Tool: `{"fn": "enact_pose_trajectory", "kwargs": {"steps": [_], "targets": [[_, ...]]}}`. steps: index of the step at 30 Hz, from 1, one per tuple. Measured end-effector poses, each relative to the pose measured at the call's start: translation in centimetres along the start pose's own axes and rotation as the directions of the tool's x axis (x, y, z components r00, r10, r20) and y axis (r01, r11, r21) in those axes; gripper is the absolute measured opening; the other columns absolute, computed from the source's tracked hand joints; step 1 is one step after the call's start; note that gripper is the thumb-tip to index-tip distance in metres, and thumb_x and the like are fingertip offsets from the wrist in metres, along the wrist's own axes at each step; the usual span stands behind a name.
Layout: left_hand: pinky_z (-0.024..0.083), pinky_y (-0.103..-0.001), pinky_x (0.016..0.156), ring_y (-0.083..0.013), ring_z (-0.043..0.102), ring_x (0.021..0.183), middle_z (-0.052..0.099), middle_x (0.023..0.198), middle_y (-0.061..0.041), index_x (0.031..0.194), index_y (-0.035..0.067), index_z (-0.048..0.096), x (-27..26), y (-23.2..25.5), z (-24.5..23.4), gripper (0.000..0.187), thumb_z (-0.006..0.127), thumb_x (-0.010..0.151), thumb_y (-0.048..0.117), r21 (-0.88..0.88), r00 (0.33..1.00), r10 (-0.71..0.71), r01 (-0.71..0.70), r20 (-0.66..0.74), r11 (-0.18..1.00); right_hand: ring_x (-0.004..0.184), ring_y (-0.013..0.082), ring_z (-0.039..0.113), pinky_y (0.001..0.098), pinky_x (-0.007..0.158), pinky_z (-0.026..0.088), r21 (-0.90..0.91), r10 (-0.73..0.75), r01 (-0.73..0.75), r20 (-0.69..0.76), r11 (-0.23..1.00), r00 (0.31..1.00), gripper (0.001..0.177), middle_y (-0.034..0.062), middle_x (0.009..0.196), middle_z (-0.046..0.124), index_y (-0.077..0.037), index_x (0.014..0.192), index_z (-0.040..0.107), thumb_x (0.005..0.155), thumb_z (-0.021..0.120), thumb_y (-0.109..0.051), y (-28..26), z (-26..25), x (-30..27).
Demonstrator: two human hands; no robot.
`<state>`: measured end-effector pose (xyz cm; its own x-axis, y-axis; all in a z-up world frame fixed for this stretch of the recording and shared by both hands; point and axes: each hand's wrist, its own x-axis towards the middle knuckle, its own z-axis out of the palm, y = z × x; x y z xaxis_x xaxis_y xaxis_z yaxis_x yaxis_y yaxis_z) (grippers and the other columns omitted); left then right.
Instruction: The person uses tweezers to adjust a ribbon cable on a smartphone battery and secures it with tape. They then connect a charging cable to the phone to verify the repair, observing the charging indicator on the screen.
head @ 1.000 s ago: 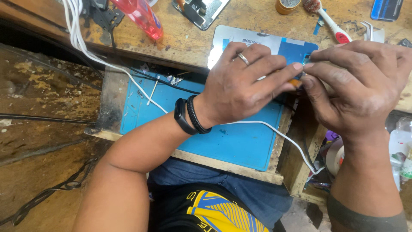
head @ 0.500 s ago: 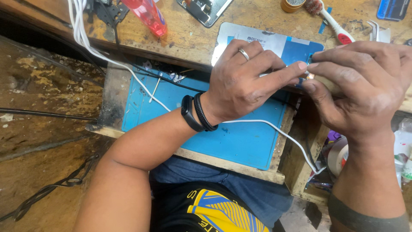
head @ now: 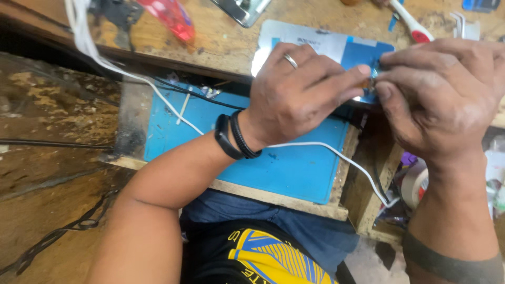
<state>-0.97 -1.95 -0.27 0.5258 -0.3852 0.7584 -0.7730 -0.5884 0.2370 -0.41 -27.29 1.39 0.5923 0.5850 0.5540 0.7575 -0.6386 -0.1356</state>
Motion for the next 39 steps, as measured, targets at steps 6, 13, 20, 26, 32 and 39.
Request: {"fn": "enact_pose_trajectory", "kwargs": {"steps": [6,13,20,26,32,39], "targets": [[0.043,-0.036,0.086,-0.0194,0.061,0.088,0.066,0.096,0.004,0.122,0.014,0.072,0.2,-0.2,0.1,0.028,0.084,0.099,0.025,-0.079,0.999,-0.051,0.051,-0.002,0.996,0.113,0.0255,0.06,0.0362,0.102,0.044,0.089,0.036,-0.036,0.006,0.995,0.999,0.007,0.0051,0.127,0.076,-0.006,0.11,0.069,0.104,0.067,-0.008,0.8,0.4,-1.3],[0.043,-0.036,0.088,-0.0194,0.06,0.09,0.065,0.096,0.005,0.124,0.015,0.072,0.1,-0.2,0.1,0.031,0.081,0.096,0.025,-0.06,0.999,-0.046,0.048,0.025,0.997,0.113,0.0268,0.059,0.0369,0.101,0.044,0.065,-0.009,0.009,0.003,0.998,1.0,0.008,0.0081,0.126,0.076,-0.006,0.108,0.067,0.106,0.07,-0.013,0.9,0.3,-1.1],[0.042,-0.035,0.085,-0.018,0.059,0.089,0.065,0.096,0.006,0.124,0.016,0.073,0.1,-0.3,0.2,0.032,0.082,0.095,0.026,-0.039,0.998,-0.046,0.047,0.039,0.998,0.111,0.0288,0.058,0.0395,0.099,0.044,0.021,-0.036,0.036,0.005,0.999,0.999,0.025,0.0098,0.125,0.075,-0.002,0.117,0.074,0.102,0.077,-0.022,0.8,0.2,-0.5],[0.042,-0.035,0.083,-0.0183,0.058,0.088,0.065,0.096,0.006,0.125,0.017,0.073,0.2,-0.4,0.2,0.033,0.083,0.095,0.026,-0.054,0.999,-0.038,0.039,0.036,0.998,0.114,0.0259,0.055,0.0367,0.1,0.041,-0.001,-0.061,0.061,0.018,0.998,0.998,0.021,0.0062,0.127,0.07,-0.008,0.12,0.075,0.102,0.075,-0.019,0.6,-0.1,-0.6],[0.042,-0.034,0.082,-0.0176,0.057,0.089,0.065,0.097,0.007,0.126,0.017,0.073,0.1,-0.4,0.3,0.033,0.082,0.096,0.027,-0.04,0.998,-0.039,0.041,0.052,0.998,0.116,0.0278,0.058,0.0393,0.099,0.042,0.012,-0.067,0.067,0.033,0.998,0.997,0.023,0.008,0.122,0.073,-0.006,0.116,0.079,0.098,0.079,-0.022,0.7,-0.3,-0.2],[0.042,-0.034,0.081,-0.017,0.057,0.089,0.065,0.098,0.008,0.127,0.018,0.073,-0.1,-0.5,0.4,0.033,0.082,0.097,0.029,-0.036,0.997,-0.042,0.044,0.06,0.998,0.115,0.0248,0.055,0.0355,0.101,0.042,0.021,-0.049,0.048,0.043,0.999,0.998,0.023,0.0065,0.126,0.071,-0.007,0.12,0.077,0.1,0.077,-0.019,0.7,-0.3,-0.8]]}}
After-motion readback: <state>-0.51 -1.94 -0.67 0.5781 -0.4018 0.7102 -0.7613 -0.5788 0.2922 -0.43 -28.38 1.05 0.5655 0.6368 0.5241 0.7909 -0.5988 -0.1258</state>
